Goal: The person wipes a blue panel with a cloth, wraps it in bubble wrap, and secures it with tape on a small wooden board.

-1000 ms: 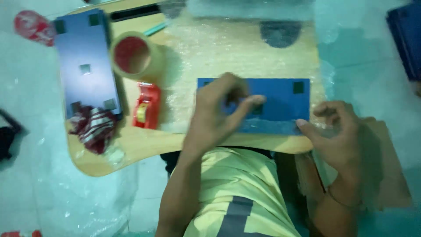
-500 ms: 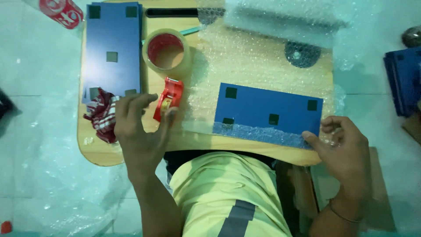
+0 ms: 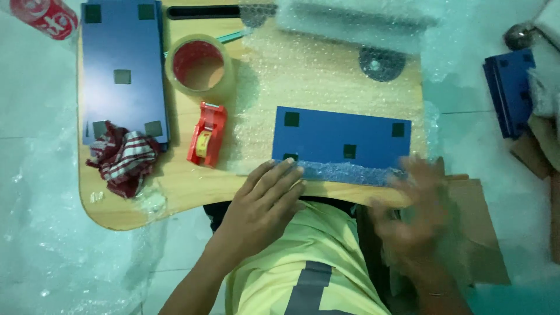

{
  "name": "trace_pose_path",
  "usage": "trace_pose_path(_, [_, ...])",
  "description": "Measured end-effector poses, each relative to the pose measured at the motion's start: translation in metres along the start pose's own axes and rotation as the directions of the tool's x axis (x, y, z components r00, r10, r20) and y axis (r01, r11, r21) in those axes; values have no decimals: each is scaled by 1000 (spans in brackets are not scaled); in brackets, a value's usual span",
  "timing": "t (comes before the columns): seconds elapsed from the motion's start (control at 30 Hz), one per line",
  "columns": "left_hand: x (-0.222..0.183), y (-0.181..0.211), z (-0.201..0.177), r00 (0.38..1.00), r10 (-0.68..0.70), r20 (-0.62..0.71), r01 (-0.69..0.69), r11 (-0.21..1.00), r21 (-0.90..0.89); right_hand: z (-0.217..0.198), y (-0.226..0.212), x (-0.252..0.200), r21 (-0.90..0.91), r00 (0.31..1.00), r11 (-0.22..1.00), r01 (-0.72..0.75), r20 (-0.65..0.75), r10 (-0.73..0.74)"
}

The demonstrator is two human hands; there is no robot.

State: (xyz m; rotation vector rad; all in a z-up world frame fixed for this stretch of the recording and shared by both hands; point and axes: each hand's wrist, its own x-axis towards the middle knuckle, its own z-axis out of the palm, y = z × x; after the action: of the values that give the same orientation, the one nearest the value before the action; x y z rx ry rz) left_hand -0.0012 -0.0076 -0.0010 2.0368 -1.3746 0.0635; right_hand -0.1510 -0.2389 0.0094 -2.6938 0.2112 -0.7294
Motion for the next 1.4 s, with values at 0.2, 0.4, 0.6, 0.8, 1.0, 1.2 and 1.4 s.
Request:
trace_pose_path(0.2, [-2, -20, 25, 975, -8, 223, 7, 1000, 7, 37, 35, -34, -77, 994, 996, 41, 104, -33])
trace_pose_path(0.4, [2, -12, 13, 976, -94, 198, 105, 993, -46, 19, 44, -25, -83, 992, 996, 16, 130, -5])
trace_pose_path(0.6, [4, -15, 4, 956, -129, 262, 157, 984, -89, 12, 67, -30, -17, 988, 995, 99, 121, -96])
trace_pose_path(0.8, [-6, -14, 7, 993, -96, 75, 94, 995, 28, 13, 78, -48, -78, 979, 977, 201, 35, -198])
trace_pose_path(1.0, [1, -12, 18, 995, -75, 67, 71, 996, 61, 24, 22, -15, -61, 980, 988, 144, 148, -133])
trace_pose_path(1.2, [-3, -17, 19, 993, -93, 75, 93, 996, 1, 30, 22, -9, -47, 964, 994, 99, 254, -84])
trace_pose_path(1.4, [0, -14, 19, 993, -109, 35, 109, 994, -10, 6, 48, -7, -43, 999, 998, 45, 23, -44])
